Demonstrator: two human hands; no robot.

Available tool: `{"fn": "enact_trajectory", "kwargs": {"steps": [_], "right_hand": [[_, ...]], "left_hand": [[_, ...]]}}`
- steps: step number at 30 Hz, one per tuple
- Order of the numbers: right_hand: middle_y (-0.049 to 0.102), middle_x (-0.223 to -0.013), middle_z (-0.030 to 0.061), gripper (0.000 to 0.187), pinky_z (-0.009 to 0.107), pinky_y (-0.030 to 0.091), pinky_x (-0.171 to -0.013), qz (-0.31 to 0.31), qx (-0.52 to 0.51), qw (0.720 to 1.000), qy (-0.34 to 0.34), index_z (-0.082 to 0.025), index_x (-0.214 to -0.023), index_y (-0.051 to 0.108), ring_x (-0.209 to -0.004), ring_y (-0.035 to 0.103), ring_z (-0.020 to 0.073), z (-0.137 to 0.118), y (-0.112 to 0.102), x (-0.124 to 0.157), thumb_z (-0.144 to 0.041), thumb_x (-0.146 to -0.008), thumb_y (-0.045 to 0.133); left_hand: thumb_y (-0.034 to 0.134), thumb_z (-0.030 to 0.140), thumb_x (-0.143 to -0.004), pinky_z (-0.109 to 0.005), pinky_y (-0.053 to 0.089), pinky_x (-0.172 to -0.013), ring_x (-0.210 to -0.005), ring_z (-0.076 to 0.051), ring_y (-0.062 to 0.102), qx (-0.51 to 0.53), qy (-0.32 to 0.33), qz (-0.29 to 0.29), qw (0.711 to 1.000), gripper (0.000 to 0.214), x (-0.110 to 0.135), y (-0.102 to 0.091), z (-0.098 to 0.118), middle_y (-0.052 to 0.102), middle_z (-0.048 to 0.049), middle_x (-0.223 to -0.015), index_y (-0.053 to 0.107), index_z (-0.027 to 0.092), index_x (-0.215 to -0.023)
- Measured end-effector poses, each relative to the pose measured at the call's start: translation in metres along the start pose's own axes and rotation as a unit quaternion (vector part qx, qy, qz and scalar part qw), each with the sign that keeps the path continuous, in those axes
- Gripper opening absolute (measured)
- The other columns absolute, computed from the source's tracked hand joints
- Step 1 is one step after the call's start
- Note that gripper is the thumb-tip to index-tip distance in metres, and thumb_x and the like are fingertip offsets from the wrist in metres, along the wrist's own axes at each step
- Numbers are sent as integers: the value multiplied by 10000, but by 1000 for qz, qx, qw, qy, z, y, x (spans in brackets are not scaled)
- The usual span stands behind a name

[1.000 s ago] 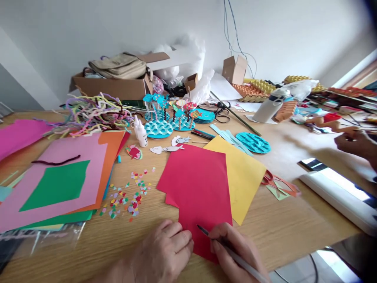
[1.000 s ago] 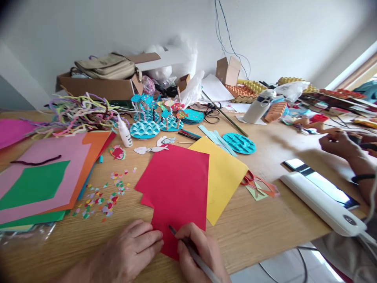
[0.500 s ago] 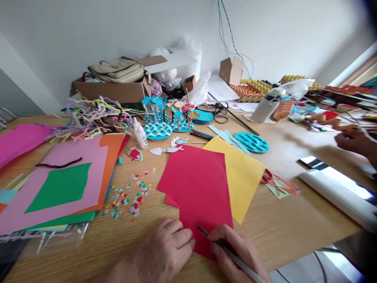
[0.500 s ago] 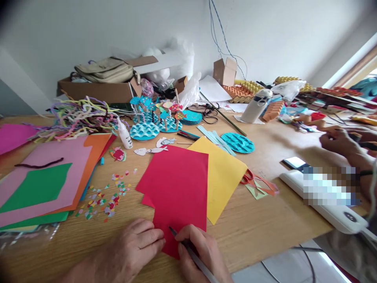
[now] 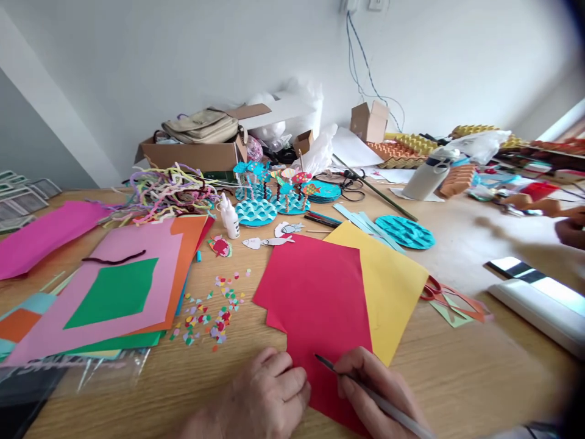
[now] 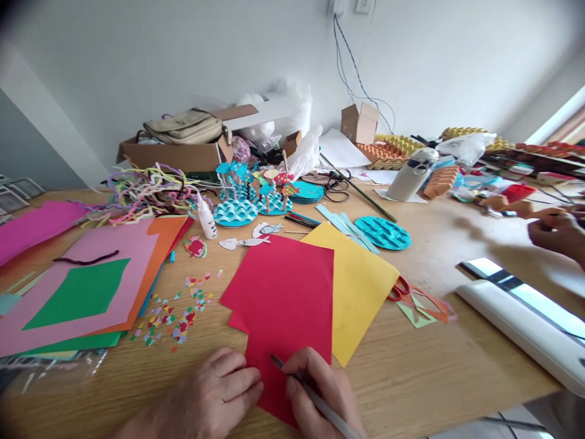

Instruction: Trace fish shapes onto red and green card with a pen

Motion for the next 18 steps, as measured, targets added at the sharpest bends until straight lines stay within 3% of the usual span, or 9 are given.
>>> {"fn": "enact_trajectory", "kwargs": {"steps": [3, 10, 13, 18], "right_hand": [[561, -567, -37, 146, 196, 413, -497, 11, -4, 1000, 16, -221, -716, 534, -507, 527, 124, -2, -2, 1, -193, -810, 426], [552, -571, -39, 158, 195, 397, -504, 4, 11, 1000, -19, -212, -719, 535, -506, 521, 114, -9, 4, 5, -111, -730, 415], [559, -574, -39, 154, 188, 400, -493, 10, 12, 1000, -18, -215, -714, 518, -508, 533, 114, -6, 5, 7, -106, -718, 411], [567, -570, -40, 143, 184, 404, -471, 21, 25, 999, -41, -219, -715, 497, -488, 538, 113, -2, 4, 9, -105, -732, 414]], "left_hand": [[349, 121, -967, -313, 428, -688, -729, -162, 516, 16, -11, 75, 997, 260, 0, -11, -2, 613, -41, -826, 606, 139, -927], [249, 102, -1000, -295, 447, -720, -784, -163, 532, 47, -20, 80, 996, 377, -6, -27, -2, 639, -34, -869, 621, 126, -944], [211, 123, -1007, -296, 447, -692, -753, -161, 526, 58, -15, 66, 996, 414, -5, -22, -3, 635, -42, -865, 622, 121, -954], [192, 148, -1003, -300, 426, -668, -732, -164, 511, 70, -3, 91, 993, 423, 1, -9, -6, 612, -49, -856, 612, 141, -960]]}}
Point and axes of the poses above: each hand's wrist, its own x-axis away from the middle knuckle, its own y-axis out of the palm, z = x × y, the point moved 7 cm from there along -x, towards the middle knuckle
